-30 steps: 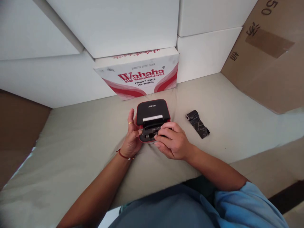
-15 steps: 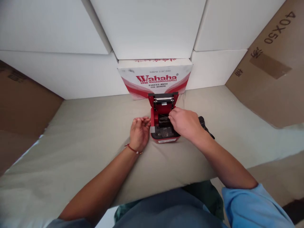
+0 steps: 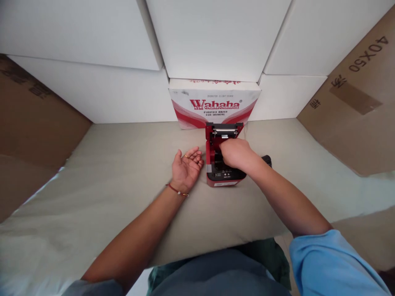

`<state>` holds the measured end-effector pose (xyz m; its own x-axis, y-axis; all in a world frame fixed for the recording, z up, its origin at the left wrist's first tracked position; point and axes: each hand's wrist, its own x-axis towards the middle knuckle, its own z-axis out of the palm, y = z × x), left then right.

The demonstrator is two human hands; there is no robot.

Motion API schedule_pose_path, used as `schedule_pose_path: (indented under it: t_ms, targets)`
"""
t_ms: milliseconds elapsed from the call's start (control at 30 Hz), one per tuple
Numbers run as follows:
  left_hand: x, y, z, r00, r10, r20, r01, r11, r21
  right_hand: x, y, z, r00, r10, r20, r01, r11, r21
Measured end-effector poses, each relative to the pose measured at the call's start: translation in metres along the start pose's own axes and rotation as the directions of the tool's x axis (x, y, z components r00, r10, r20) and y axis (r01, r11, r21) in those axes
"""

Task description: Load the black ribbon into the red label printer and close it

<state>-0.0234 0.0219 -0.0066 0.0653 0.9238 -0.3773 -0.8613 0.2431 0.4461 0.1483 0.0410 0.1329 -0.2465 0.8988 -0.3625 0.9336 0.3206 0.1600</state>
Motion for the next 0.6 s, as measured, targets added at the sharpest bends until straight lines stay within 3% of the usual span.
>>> schedule_pose_path:
  t_ms: [100, 167, 267, 333, 433, 500, 600]
  targets:
    - [0.000, 0.000, 0.002, 1.000, 0.019, 0.003, -0.019, 0.999, 0.039, -0.024, 0.011, -0.008, 0.998, 0.005, -0.058, 0.000, 0.996, 0.089]
    - [-0.001, -0.004, 0.003, 0.999, 0.046, 0.003, -0.046, 0.997, 0.063, -0.052, 0.029, -0.016, 0.995, -0.051, -0.091, 0.073, 0.964, 0.255]
    - [-0.003, -0.008, 0.003, 0.997, 0.074, 0.013, -0.075, 0.994, 0.078, -0.094, 0.075, -0.022, 0.983, -0.123, -0.138, 0.180, 0.803, 0.568]
    - [-0.003, -0.010, 0.002, 0.996, 0.088, 0.024, -0.089, 0.991, 0.095, -0.106, 0.108, -0.017, 0.985, -0.002, -0.173, 0.116, 0.751, 0.650]
    - [-0.002, -0.011, 0.001, 0.994, 0.101, 0.048, -0.107, 0.985, 0.134, -0.086, 0.136, 0.008, 0.996, 0.050, -0.079, 0.011, 0.776, 0.630]
    - [0.000, -0.010, 0.000, 0.993, 0.102, 0.063, -0.110, 0.983, 0.145, -0.057, 0.135, 0.031, 0.999, 0.025, 0.022, -0.034, 0.804, 0.594]
    - [0.001, -0.007, 0.000, 0.993, 0.090, 0.071, -0.100, 0.984, 0.146, -0.025, 0.123, 0.062, 0.996, 0.084, -0.012, -0.065, 0.839, 0.540]
